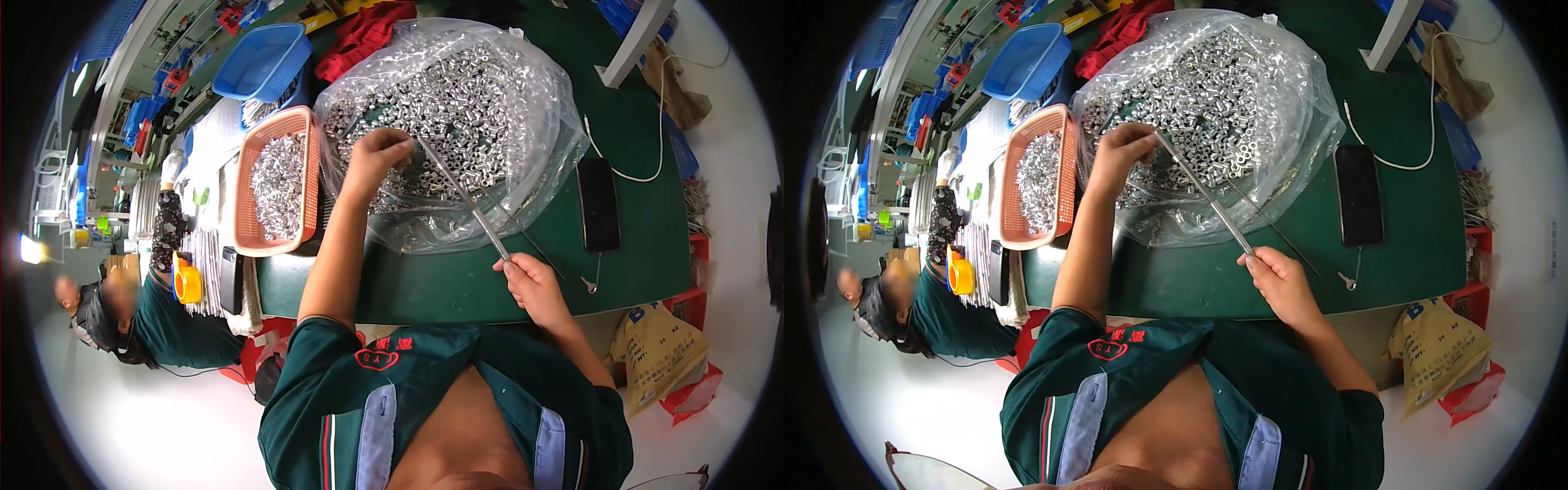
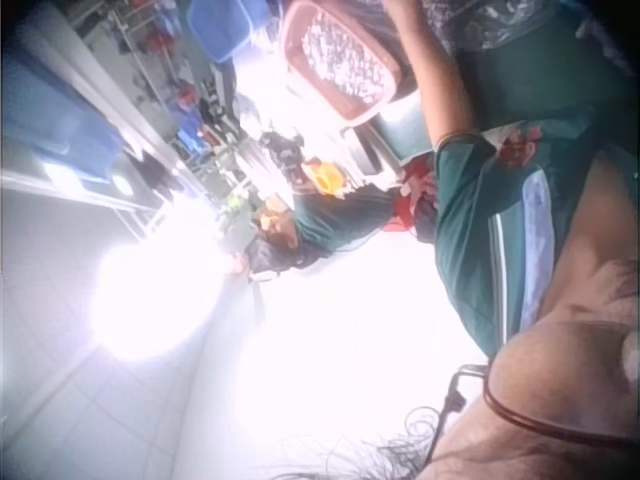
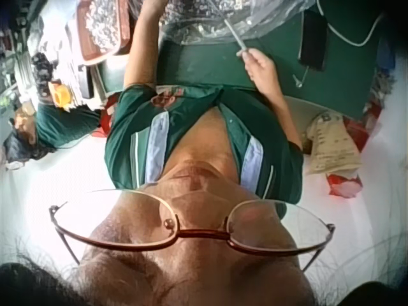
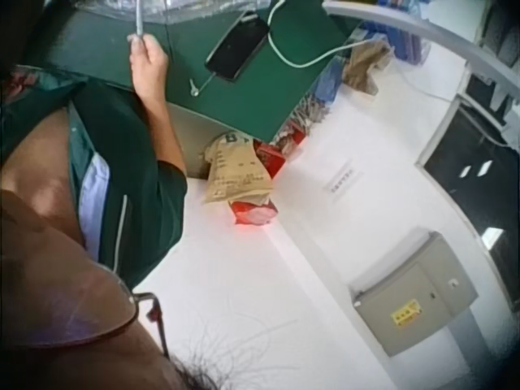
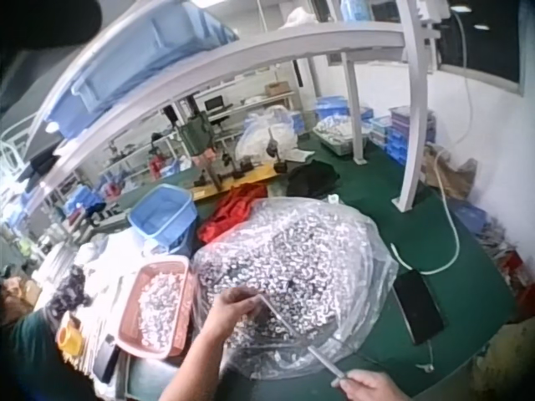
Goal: The person uses a long metal rod to pick up small silver metal components from a large plastic bag and places them into a pink basket. The person repeats this action continuously throughout the video, transferring the parts one by one.
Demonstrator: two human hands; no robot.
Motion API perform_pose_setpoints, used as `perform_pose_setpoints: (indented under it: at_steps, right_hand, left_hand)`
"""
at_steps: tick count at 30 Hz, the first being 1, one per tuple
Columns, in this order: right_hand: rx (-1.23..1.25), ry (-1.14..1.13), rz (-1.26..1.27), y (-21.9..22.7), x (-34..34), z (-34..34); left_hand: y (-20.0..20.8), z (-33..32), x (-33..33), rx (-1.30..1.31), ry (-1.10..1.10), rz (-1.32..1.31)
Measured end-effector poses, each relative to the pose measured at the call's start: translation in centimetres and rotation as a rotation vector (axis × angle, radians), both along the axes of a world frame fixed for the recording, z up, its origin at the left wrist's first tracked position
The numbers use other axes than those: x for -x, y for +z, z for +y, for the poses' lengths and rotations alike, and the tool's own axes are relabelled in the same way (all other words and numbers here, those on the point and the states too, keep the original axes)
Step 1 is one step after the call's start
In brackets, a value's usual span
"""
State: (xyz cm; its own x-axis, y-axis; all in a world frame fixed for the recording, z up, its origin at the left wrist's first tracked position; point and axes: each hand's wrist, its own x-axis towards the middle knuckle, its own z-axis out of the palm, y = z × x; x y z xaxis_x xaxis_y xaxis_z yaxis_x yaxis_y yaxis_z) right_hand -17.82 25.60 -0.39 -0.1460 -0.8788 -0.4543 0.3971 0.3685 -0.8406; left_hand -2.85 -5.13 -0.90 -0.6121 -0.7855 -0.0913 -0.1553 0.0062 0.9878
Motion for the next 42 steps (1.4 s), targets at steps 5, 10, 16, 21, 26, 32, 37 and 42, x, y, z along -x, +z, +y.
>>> perform_pose_setpoints:
  at_steps: [5,10,16,21,26,32,37,42]
  right_hand:
    - [0.024,0.062,0.092,0.0,-0.3,-0.2]
    - [0.03,0.083,0.183,-0.4,-0.5,-0.1]
    - [0.036,0.12,0.236,-0.4,-0.5,0.0]
    - [0.09,0.097,0.351,-0.8,-0.9,0.3]
    - [0.096,0.088,0.37,-0.7,-1.2,0.3]
    - [0.071,0.01,0.178,-0.7,-0.6,0.3]
    - [0.025,-0.024,0.033,0.0,-0.4,0.0]
    - [0.041,-0.029,0.033,-0.2,-0.4,0.2]
  left_hand:
    - [0.4,0.9,-2.7,-0.654,-0.071,0.633]
    - [0.5,1.5,-3.4,-0.635,-0.12,0.615]
    - [2.4,1.9,-4.4,-0.309,-0.083,0.345]
    - [3.8,2.5,-4.7,-0.262,-0.197,0.2]
    - [2.3,7.0,-2.5,-0.346,-0.412,0.052]
    - [2.7,5.4,-1.4,0.025,-0.348,-0.146]
    - [2.3,2.2,0.1,0.679,-0.18,-0.434]
    - [-0.2,1.4,1.8,0.876,-0.271,-0.425]
